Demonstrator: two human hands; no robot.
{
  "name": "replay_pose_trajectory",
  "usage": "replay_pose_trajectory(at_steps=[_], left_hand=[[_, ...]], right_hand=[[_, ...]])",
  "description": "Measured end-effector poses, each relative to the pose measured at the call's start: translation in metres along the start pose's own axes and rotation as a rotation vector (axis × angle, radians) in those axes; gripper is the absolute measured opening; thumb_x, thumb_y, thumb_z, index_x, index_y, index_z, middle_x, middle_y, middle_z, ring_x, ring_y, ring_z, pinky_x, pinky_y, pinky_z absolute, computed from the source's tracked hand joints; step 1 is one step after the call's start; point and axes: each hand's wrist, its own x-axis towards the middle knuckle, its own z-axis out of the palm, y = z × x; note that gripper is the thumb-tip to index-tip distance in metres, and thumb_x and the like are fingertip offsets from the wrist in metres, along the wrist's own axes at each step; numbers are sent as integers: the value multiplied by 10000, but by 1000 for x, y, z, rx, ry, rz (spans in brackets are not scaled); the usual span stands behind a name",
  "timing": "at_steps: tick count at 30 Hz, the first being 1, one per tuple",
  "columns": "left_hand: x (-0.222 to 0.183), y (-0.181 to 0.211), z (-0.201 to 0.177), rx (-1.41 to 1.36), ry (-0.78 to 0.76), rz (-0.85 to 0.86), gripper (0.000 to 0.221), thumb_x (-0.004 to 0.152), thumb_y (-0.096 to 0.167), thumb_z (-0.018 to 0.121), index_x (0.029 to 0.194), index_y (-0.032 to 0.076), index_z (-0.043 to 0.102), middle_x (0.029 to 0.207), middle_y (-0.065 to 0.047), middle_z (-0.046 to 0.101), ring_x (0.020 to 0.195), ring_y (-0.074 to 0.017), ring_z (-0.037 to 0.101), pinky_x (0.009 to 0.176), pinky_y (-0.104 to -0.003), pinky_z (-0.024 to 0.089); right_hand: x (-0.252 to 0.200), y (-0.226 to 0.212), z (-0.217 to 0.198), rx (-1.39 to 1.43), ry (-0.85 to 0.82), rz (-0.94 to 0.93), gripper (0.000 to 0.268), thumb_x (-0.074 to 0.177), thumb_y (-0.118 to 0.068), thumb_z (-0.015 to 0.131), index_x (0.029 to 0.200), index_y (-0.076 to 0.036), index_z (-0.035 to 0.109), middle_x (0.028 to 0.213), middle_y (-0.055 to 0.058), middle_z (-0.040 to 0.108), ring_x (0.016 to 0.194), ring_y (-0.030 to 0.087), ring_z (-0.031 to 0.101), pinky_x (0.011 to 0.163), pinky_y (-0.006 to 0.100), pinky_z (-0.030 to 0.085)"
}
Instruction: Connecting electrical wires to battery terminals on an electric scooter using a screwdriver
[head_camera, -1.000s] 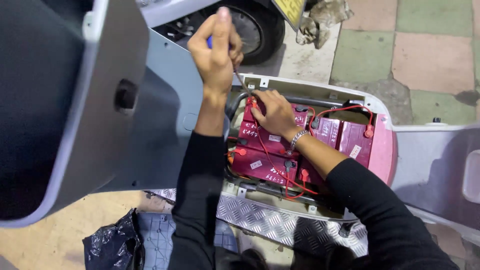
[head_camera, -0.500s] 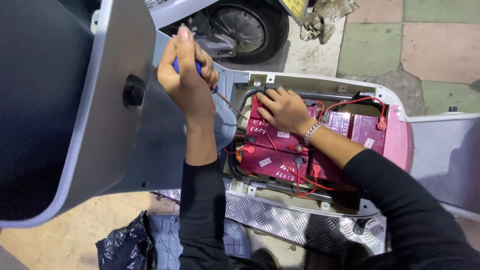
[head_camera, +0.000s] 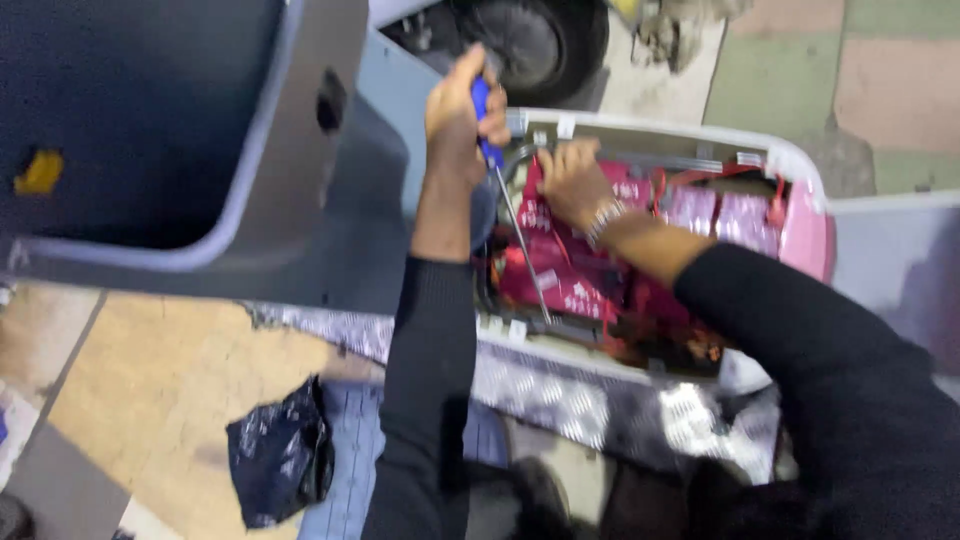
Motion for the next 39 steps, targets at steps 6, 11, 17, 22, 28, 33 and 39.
replay_pose_trajectory(at_steps=[6, 11, 17, 22, 28, 33, 39], left_hand=[[-12, -15, 7, 117, -2, -16, 250, 906, 328, 583, 788, 116, 521, 585, -16, 445, 403, -84, 345, 371, -252, 258], [24, -85, -4, -240, 62, 22, 274, 946, 300, 582, 817, 64, 530, 608, -66, 468, 440, -127, 405, 361, -268, 313], [29, -199, -32, 1424, -366, 793, 521, 1021, 67, 615, 1486, 22, 385, 1323, -240, 548, 1180, -426, 565, 1066, -490, 427], [-45, -167, -23, 1538, -506, 32, 230, 904, 357, 648, 1068, 217, 729, 969, -40, 752, 1026, -260, 725, 938, -401, 547], [-43, -169, -30, 1254, -677, 43, 257, 810, 146, 804, 1062, 170, 763, 894, -68, 784, 851, -180, 770, 829, -311, 582], [-41, -178, -24, 1296, -629, 121, 191, 802, 152, 827, 987, 186, 796, 806, -68, 782, 798, -192, 778, 759, -292, 580], [-35, -182, -26, 1373, -636, 186, 142, 847, 225, 801, 982, 269, 813, 841, -24, 790, 882, -227, 764, 806, -317, 587]], right_hand=[[11, 54, -91, 1052, -696, 272, 508, 1000, -504, 310, 1395, -386, 607, 1560, 22, 463, 1436, 329, 403, 1118, 532, 305], [-37, 87, -189, 2178, -727, 671, 637, 898, -535, 507, 1289, -37, 578, 1041, 233, 767, 798, 246, 717, 752, 350, 574], [-97, 133, -172, 1368, -718, 713, 239, 946, -408, 620, 988, -181, 686, 698, -6, 602, 543, 138, 497, 524, 293, 355], [-154, 137, -131, 1218, -693, 764, 354, 978, -436, 669, 964, -91, 743, 692, 86, 742, 697, 289, 720, 740, 353, 505], [-176, 121, -107, 1351, -814, 855, 341, 1005, -375, 621, 1002, -48, 713, 711, 112, 760, 578, 250, 720, 625, 309, 525], [-167, 117, -108, 1443, -817, 893, 327, 982, -298, 620, 1005, 20, 690, 689, 162, 734, 499, 237, 670, 496, 299, 503], [-161, 120, -113, 1461, -818, 905, 297, 979, -249, 619, 998, 38, 687, 679, 175, 724, 476, 235, 642, 457, 306, 489]])
